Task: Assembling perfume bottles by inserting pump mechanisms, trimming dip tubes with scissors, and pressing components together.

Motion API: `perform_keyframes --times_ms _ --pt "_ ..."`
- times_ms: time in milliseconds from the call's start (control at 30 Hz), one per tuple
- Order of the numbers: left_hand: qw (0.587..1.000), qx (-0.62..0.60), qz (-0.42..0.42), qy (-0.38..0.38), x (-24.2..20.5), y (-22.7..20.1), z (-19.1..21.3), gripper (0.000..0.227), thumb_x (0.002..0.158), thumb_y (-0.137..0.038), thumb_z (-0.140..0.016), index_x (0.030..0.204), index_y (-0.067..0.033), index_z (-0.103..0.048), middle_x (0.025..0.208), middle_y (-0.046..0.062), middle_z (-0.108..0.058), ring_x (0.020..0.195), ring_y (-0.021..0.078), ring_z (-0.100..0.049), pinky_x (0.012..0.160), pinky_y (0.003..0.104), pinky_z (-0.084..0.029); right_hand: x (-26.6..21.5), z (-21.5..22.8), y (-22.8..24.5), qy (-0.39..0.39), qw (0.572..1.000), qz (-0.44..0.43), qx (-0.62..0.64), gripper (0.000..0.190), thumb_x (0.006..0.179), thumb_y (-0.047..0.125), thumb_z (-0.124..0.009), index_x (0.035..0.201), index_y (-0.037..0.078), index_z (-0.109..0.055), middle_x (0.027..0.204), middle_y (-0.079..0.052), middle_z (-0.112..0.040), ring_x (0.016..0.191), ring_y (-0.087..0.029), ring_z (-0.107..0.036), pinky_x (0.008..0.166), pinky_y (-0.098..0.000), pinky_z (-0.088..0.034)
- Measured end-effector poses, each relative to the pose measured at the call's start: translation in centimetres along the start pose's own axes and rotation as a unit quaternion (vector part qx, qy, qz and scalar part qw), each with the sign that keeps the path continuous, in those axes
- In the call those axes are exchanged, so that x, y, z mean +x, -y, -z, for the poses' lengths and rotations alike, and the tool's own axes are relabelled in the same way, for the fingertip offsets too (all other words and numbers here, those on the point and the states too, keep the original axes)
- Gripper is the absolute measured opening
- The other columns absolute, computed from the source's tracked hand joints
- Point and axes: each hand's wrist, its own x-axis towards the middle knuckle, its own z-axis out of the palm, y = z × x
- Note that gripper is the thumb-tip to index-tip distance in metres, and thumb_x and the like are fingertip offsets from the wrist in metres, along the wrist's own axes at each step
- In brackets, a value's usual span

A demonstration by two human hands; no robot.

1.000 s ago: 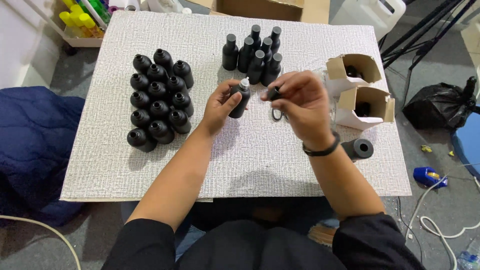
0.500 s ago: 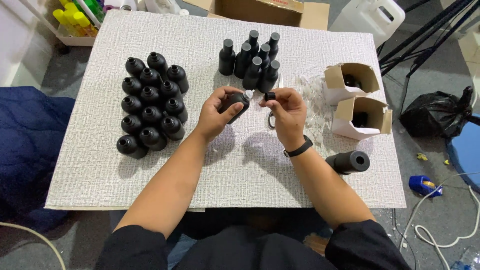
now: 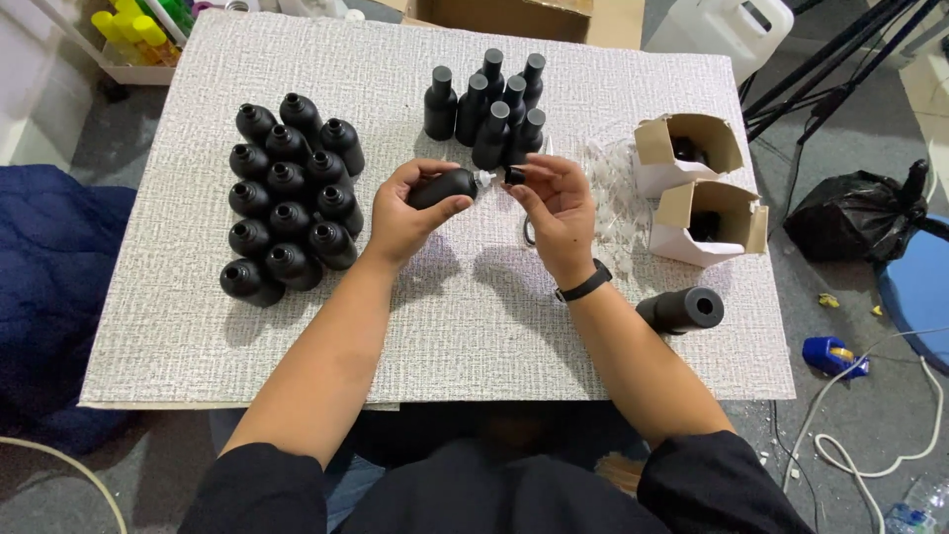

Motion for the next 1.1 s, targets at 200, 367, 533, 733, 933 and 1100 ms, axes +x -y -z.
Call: perform_keyframes --times_ms 200,367,533,733,933,1100 --pt "1.000 0.006 -0.016 0.007 0.1 0.0 -0.1 0.047 0.066 -0.011 -0.100 0.108 -0.0105 -0.078 0.090 0.005 -0.071 0.089 0.0084 -0.065 0.082 0.020 -0.060 -0.2 0.2 -0.3 0.035 0.998 0.027 -0.046 0.023 0.093 -0.015 -0.066 0.113 -0.005 -0.066 0.113 -0.017 -0.067 0.100 -0.027 -0.074 0.091 -0.0417 -0.062" --pt "0.998 0.034 -0.044 0.016 -0.1 0.0 0.0 0.049 0.064 -0.013 -0.102 0.107 -0.0114 -0.079 0.096 0.005 -0.072 0.093 0.0100 -0.065 0.089 0.023 -0.056 -0.3 0.7 -0.8 0.039 0.999 0.008 -0.023 0.025 0.090 -0.013 -0.071 0.113 -0.005 -0.067 0.115 -0.015 -0.066 0.101 -0.026 -0.073 0.088 -0.0342 -0.063" --pt "0.996 0.056 -0.058 0.030 -0.1 -0.2 0.0 0.049 0.063 -0.012 -0.102 0.107 -0.0128 -0.079 0.101 0.005 -0.072 0.098 0.0126 -0.066 0.094 0.025 -0.054 -0.4 0.8 -1.2 0.048 0.999 -0.009 -0.019 0.024 0.087 -0.014 -0.073 0.110 -0.007 -0.068 0.109 -0.015 -0.067 0.099 -0.027 -0.075 0.085 -0.0342 -0.064" --pt "0.995 0.064 -0.064 0.043 -0.2 -0.4 0.2 0.051 0.063 -0.012 -0.102 0.108 -0.0142 -0.079 0.106 0.004 -0.073 0.102 0.0141 -0.068 0.096 0.026 -0.053 -0.3 0.6 -0.5 0.057 0.997 0.014 -0.058 0.024 0.088 -0.014 -0.074 0.110 -0.008 -0.070 0.106 -0.017 -0.068 0.096 -0.029 -0.075 0.083 -0.0367 -0.063" --pt "0.997 0.028 -0.044 0.053 -0.4 -0.4 0.0 0.050 0.064 -0.009 -0.101 0.107 -0.0111 -0.077 0.102 0.005 -0.075 0.100 0.0131 -0.069 0.095 0.026 -0.054 -0.4 0.8 -0.3 0.060 0.994 0.032 -0.089 0.022 0.086 -0.018 -0.073 0.106 -0.009 -0.072 0.098 -0.019 -0.068 0.091 -0.030 -0.075 0.080 -0.0371 -0.064" --pt "0.997 0.047 -0.020 0.051 -0.6 -0.5 -0.1 0.049 0.062 -0.015 -0.103 0.105 -0.0132 -0.077 0.101 0.006 -0.075 0.097 0.0135 -0.069 0.090 0.026 -0.057 -0.3 0.4 0.5 0.068 0.989 0.044 -0.127 0.022 0.087 -0.020 -0.068 0.104 -0.006 -0.074 0.096 -0.018 -0.070 0.088 -0.030 -0.076 0.078 -0.0366 -0.064"
